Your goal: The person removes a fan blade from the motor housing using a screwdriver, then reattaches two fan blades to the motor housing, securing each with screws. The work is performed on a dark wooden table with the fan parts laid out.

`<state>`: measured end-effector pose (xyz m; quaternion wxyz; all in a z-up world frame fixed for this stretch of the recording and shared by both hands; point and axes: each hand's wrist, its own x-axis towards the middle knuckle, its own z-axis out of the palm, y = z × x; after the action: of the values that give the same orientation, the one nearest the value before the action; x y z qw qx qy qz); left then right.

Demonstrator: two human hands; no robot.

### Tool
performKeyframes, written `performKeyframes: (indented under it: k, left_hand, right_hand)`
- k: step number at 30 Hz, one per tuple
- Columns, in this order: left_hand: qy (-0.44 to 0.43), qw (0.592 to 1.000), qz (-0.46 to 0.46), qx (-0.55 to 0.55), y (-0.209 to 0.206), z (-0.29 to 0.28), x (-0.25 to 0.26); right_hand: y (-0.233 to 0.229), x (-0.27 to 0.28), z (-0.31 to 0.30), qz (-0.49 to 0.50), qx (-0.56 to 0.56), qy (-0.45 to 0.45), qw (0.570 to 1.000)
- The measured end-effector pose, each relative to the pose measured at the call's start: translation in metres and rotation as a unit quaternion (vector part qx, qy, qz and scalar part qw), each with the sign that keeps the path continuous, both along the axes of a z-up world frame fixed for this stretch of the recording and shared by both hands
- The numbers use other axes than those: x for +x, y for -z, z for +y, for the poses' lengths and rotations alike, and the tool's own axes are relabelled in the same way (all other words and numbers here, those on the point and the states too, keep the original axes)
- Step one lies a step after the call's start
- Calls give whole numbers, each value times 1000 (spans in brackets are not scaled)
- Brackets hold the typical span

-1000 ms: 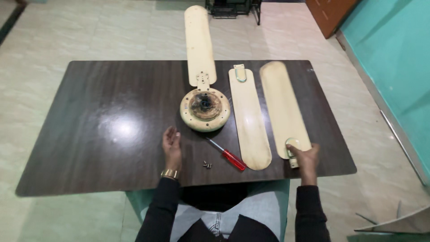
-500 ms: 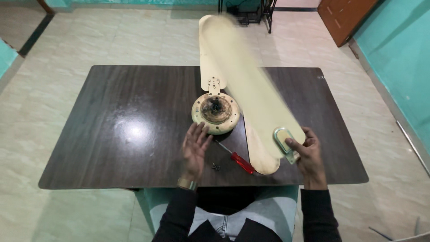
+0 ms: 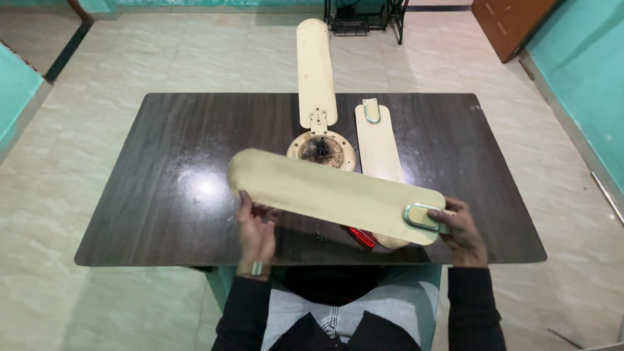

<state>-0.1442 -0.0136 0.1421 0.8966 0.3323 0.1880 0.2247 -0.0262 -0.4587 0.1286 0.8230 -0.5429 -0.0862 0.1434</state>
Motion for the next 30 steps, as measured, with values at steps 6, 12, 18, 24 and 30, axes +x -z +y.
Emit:
performKeyframes:
  k: [6, 12, 18, 24, 30]
  left_hand:
    - [-48, 995, -18, -85, -4, -3, -1]
    - [-44, 993, -82, -68, -14, -7, -16]
    - [-48, 986, -120, -108, -14, -10, -29]
    - [-51, 987, -119, -90, -21, -11, -35]
    - [-51, 987, -120, -95, -28, -17, -29]
  right_hand:
    - [18, 13, 4, 6, 33, -59, 998]
    - [7, -4, 28, 59, 252, 65, 964]
    - [-6, -48, 73, 63, 217, 240, 944]
    - [-6, -50, 74, 61, 258, 244, 933]
    - [-17, -48, 83, 56, 306, 225, 923]
